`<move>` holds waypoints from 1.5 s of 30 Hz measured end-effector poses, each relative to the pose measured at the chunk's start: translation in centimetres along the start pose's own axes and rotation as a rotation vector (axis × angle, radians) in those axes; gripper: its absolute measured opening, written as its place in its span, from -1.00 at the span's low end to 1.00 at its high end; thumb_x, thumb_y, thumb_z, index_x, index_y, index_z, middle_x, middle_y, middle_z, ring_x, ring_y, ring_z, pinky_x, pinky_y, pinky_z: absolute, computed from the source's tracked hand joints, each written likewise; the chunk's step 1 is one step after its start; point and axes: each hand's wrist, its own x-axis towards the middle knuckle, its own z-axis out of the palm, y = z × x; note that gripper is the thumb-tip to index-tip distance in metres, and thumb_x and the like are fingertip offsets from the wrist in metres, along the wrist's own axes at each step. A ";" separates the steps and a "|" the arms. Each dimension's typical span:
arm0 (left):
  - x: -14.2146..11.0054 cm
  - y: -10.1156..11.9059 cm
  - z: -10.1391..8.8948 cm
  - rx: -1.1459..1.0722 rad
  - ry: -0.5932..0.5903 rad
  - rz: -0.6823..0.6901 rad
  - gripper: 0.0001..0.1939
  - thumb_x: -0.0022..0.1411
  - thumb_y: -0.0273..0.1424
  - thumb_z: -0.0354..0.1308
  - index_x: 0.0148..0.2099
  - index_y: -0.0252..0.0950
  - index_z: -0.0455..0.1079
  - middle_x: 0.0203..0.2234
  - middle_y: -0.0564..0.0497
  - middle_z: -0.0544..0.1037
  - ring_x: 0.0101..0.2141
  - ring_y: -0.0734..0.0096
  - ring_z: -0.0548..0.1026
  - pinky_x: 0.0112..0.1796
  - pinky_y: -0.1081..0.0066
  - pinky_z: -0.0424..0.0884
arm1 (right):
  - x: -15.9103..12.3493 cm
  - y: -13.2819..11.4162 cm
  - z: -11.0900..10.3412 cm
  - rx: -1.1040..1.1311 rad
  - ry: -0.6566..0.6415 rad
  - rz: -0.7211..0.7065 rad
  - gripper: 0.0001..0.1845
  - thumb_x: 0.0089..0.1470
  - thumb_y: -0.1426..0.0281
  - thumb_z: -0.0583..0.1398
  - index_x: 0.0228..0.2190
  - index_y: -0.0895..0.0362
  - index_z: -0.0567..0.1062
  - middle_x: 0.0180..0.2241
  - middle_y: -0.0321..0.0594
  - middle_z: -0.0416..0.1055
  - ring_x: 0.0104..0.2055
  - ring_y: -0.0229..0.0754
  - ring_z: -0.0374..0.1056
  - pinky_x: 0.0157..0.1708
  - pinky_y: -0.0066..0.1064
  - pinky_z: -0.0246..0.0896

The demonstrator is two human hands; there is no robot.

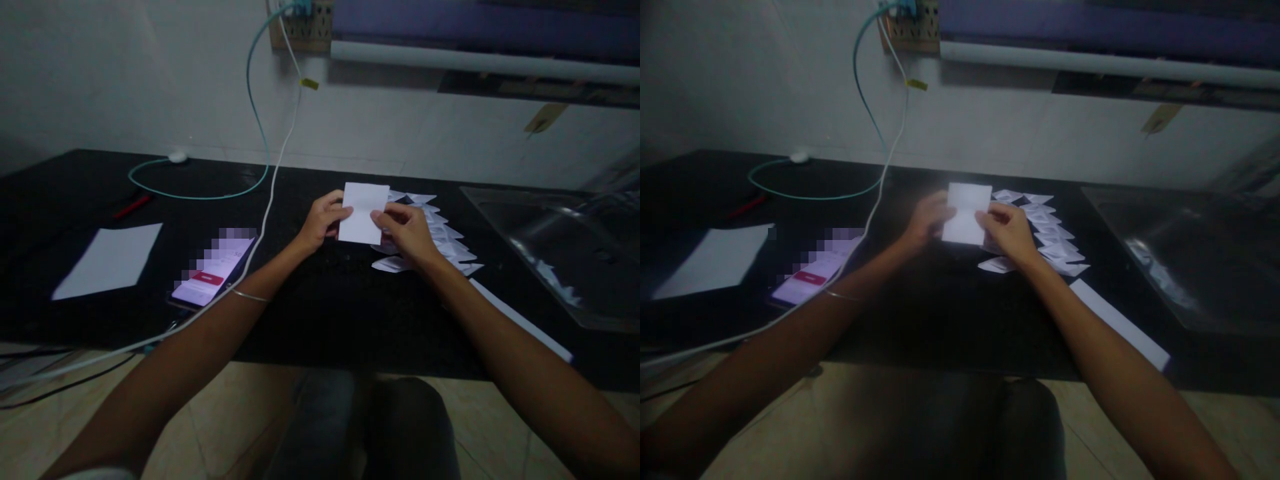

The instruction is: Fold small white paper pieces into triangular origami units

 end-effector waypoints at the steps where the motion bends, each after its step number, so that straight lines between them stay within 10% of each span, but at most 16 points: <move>1: 0.0 -0.1 -0.1 -0.010 -0.022 -0.009 -0.72 0.17 -0.24 0.30 -0.15 -0.29 0.43 -0.57 0.11 0.41 -0.67 0.61 0.29 -0.67 0.54 0.04 | 0.2 0.2 -0.1 0.026 0.019 -0.002 -0.81 0.03 0.20 0.36 -0.38 0.07 0.60 -0.44 -0.22 0.50 -0.46 -0.22 0.35 -0.49 -0.33 0.28; 9: 0.1 -0.1 -0.3 -0.008 -0.009 -0.051 -0.75 0.18 -0.36 0.17 -0.13 -0.33 0.56 -0.61 0.10 0.47 -0.71 0.61 0.29 -0.68 0.56 0.04 | 0.5 0.6 -0.3 0.130 0.071 -0.043 -0.79 -0.06 0.34 0.38 -0.28 -0.01 0.68 -0.25 -0.23 0.62 -0.23 -0.10 0.51 -0.30 -0.21 0.45; 14: 0.3 -0.1 -0.4 -0.142 -0.051 -0.163 -0.49 0.35 -0.06 -0.01 0.03 -0.33 0.53 -0.53 0.00 0.53 -0.61 0.51 0.42 -0.64 0.53 0.20 | 0.6 0.6 -0.5 0.029 0.125 -0.137 -0.83 -0.02 0.32 0.36 -0.32 0.01 0.71 -0.26 -0.19 0.64 -0.17 -0.03 0.53 -0.28 -0.19 0.46; 18: 0.8 -0.6 -0.4 -0.191 -0.251 -0.324 -0.26 0.35 0.19 -0.14 0.03 -0.36 0.50 -0.53 -0.07 0.56 -0.58 0.46 0.48 -0.66 0.53 0.21 | 0.6 0.4 -0.8 -0.056 0.097 -0.277 -0.85 0.00 0.35 0.33 -0.34 -0.06 0.72 -0.19 -0.26 0.65 -0.07 -0.03 0.53 -0.10 -0.11 0.47; 25: 0.0 -0.7 -0.4 -0.192 -0.608 -0.385 -0.40 0.29 0.08 0.13 -0.15 -0.45 0.47 -0.42 -0.19 0.63 -0.51 0.43 0.58 -0.61 0.54 0.29 | 0.6 0.3 -0.8 -0.052 0.041 -0.408 -0.86 0.00 0.36 0.35 -0.35 -0.06 0.71 -0.21 -0.27 0.65 -0.09 -0.07 0.54 0.01 -0.11 0.42; 36: -0.3 -1.0 -0.1 -0.154 -0.466 -0.326 -0.54 0.33 0.01 0.17 -0.09 -0.32 0.31 -0.44 -0.12 0.62 -0.54 0.46 0.59 -0.62 0.57 0.30 | 0.4 -0.4 -0.6 0.035 0.011 0.056 -0.67 0.09 0.08 0.30 -0.19 0.01 0.61 -0.21 -0.14 0.59 -0.25 -0.07 0.51 -0.46 -0.30 0.43; 45: 0.2 -0.7 0.6 0.052 -0.237 -0.223 -0.69 0.38 -0.18 0.19 -0.24 -0.28 0.21 -0.49 -0.02 0.61 -0.61 0.55 0.55 -0.65 0.60 0.21 | 0.4 -0.1 -0.5 -0.043 0.119 0.000 -0.69 -0.05 0.16 0.40 -0.30 0.07 0.57 -0.34 -0.11 0.59 -0.30 -0.04 0.51 -0.33 -0.19 0.47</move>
